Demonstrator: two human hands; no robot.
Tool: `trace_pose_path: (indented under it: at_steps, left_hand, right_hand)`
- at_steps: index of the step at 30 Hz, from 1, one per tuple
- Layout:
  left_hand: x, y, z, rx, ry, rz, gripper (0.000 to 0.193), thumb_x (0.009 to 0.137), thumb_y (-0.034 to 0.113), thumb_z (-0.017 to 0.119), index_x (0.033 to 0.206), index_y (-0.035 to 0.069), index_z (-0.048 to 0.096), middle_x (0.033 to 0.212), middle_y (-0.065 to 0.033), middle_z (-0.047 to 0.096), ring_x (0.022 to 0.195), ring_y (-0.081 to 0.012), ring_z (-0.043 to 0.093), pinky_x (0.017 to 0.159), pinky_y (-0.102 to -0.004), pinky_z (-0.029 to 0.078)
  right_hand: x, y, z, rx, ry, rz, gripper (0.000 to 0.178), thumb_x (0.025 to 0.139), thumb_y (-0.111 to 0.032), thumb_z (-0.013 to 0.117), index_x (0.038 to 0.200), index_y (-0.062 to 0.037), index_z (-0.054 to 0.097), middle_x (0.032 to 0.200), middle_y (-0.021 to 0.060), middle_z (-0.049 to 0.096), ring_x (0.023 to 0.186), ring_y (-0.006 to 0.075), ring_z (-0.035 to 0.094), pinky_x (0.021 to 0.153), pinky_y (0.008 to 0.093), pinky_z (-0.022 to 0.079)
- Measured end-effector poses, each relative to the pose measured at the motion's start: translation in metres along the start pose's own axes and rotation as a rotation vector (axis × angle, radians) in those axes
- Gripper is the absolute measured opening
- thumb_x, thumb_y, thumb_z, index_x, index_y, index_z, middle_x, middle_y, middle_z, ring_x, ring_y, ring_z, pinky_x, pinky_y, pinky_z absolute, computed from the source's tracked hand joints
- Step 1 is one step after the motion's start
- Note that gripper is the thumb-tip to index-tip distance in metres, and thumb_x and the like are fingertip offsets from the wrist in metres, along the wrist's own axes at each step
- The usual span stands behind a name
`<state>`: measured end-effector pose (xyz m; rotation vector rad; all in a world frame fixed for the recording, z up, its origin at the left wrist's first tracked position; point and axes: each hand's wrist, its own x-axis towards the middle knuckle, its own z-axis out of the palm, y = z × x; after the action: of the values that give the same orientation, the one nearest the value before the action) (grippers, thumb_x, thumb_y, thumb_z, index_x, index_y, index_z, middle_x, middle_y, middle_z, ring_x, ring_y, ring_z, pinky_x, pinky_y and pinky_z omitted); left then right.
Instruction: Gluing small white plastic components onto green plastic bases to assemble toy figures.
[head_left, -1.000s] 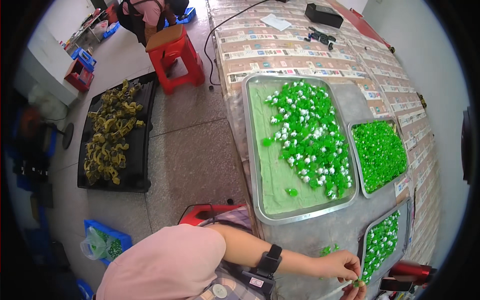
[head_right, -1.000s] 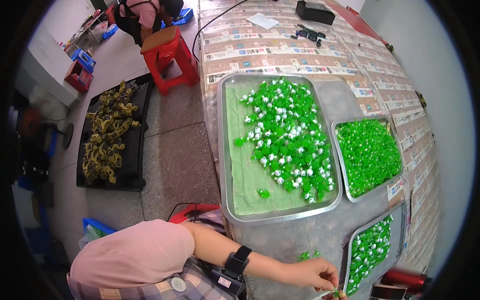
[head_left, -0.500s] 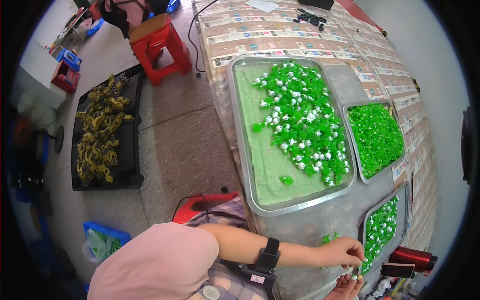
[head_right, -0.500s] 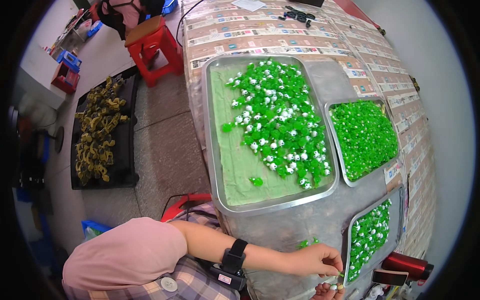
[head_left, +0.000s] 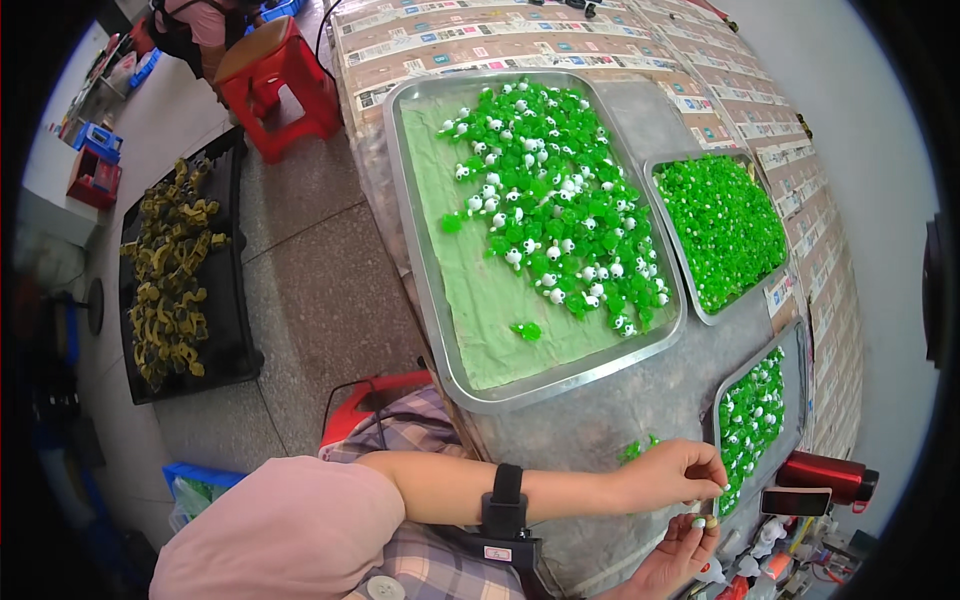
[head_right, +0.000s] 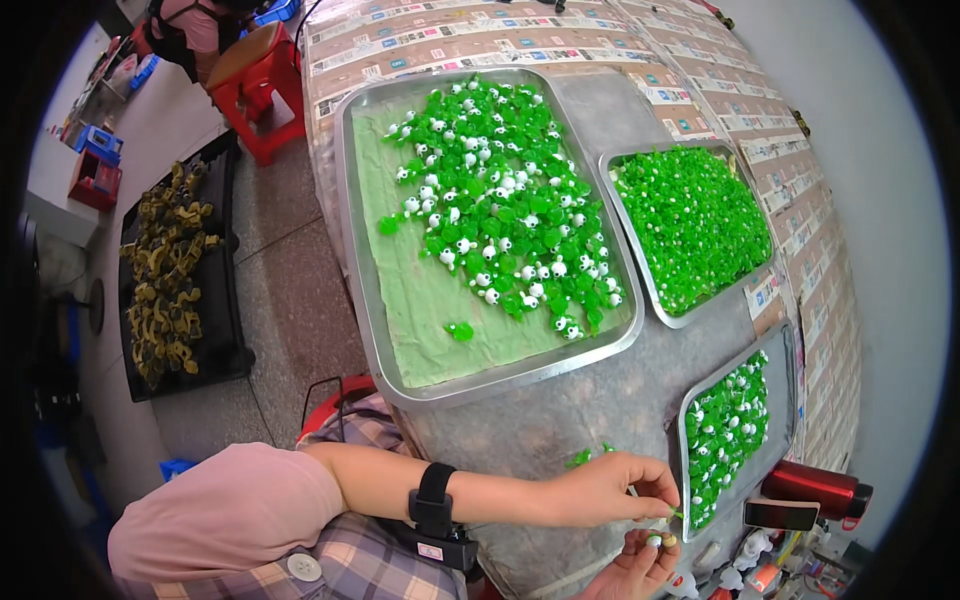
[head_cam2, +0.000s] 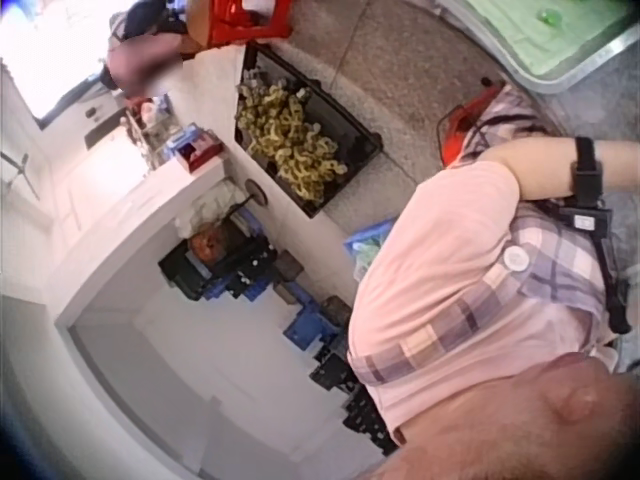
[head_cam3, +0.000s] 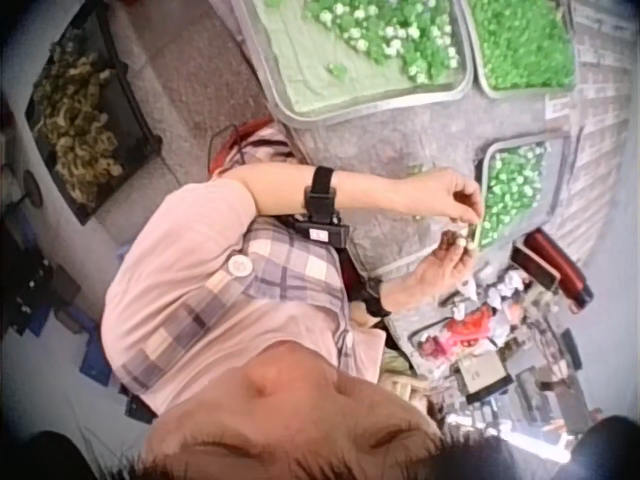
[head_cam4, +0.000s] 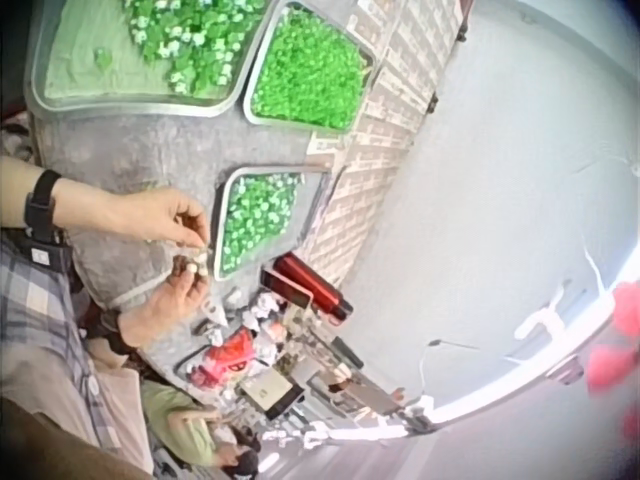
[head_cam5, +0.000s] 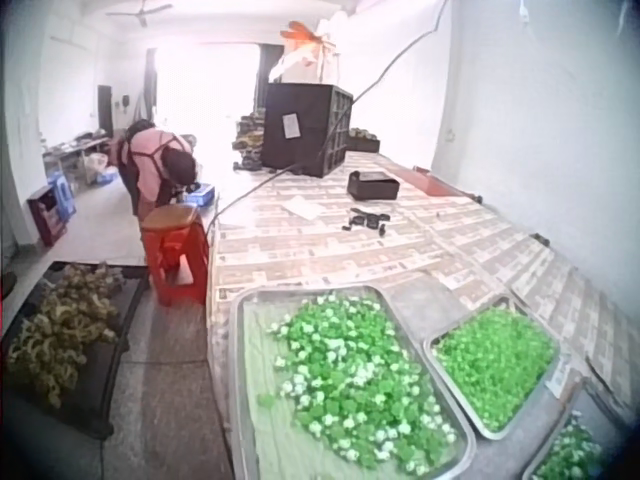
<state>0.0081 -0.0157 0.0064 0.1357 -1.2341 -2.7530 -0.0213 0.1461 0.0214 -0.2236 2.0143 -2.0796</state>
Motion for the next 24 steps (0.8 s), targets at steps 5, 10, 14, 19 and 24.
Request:
trace_pose_path:
  at_steps: [5,10,14,19,24]
  left_hand:
    - [0.002,-0.013,-0.003,0.089,0.019,0.015,0.015,0.074,0.012,0.057,0.086,0.003,0.056,0.075,-0.0028,0.057,0.068,-0.0075,0.052,0.061,-0.0222,0.042]
    - [0.007,-0.011,0.002,0.041,0.028,-0.158,0.012,0.077,0.009,0.056,0.086,0.002,0.056,0.074,-0.003,0.057,0.068,-0.0087,0.054,0.059,-0.0208,0.044]
    - [0.009,-0.011,0.007,0.001,0.047,-0.202,0.013,0.077,0.009,0.056,0.087,0.0,0.056,0.074,-0.0042,0.058,0.068,-0.0085,0.054,0.061,-0.0194,0.043]
    - [0.014,-0.019,0.01,0.069,0.104,-0.243,0.01,0.075,0.005,0.057,0.083,-0.001,0.055,0.076,-0.0075,0.059,0.068,-0.012,0.057,0.063,-0.0226,0.047]
    - [0.009,-0.02,0.013,0.152,0.099,-0.23,0.009,0.074,0.003,0.057,0.082,-0.001,0.055,0.075,-0.0084,0.059,0.067,-0.0131,0.058,0.063,-0.0239,0.048]
  right_hand:
    - [0.007,0.013,-0.005,0.083,0.161,-0.052,0.018,0.075,-0.006,0.053,0.092,-0.0026,0.048,0.078,0.008,0.054,0.069,0.016,0.054,0.061,0.0266,0.044]
    - [0.015,0.009,-0.001,0.141,0.165,-0.067,0.016,0.07,0.002,0.054,0.086,-0.0013,0.051,0.076,0.0089,0.057,0.068,0.0197,0.057,0.066,0.0321,0.047]
    - [0.017,0.005,-0.005,0.282,0.029,-0.052,0.019,0.071,0.003,0.055,0.09,0.0004,0.051,0.084,0.0111,0.058,0.076,0.0208,0.058,0.07,0.0308,0.046]
    - [0.021,0.009,-0.01,0.296,0.009,0.039,0.02,0.072,0.005,0.055,0.091,0.0015,0.051,0.087,0.0111,0.058,0.08,0.0182,0.057,0.072,0.0274,0.045]
    - [0.015,0.008,-0.015,0.261,-0.081,0.065,0.019,0.073,0.005,0.055,0.091,0.0018,0.051,0.088,0.0098,0.058,0.081,0.0131,0.056,0.071,0.0215,0.044]
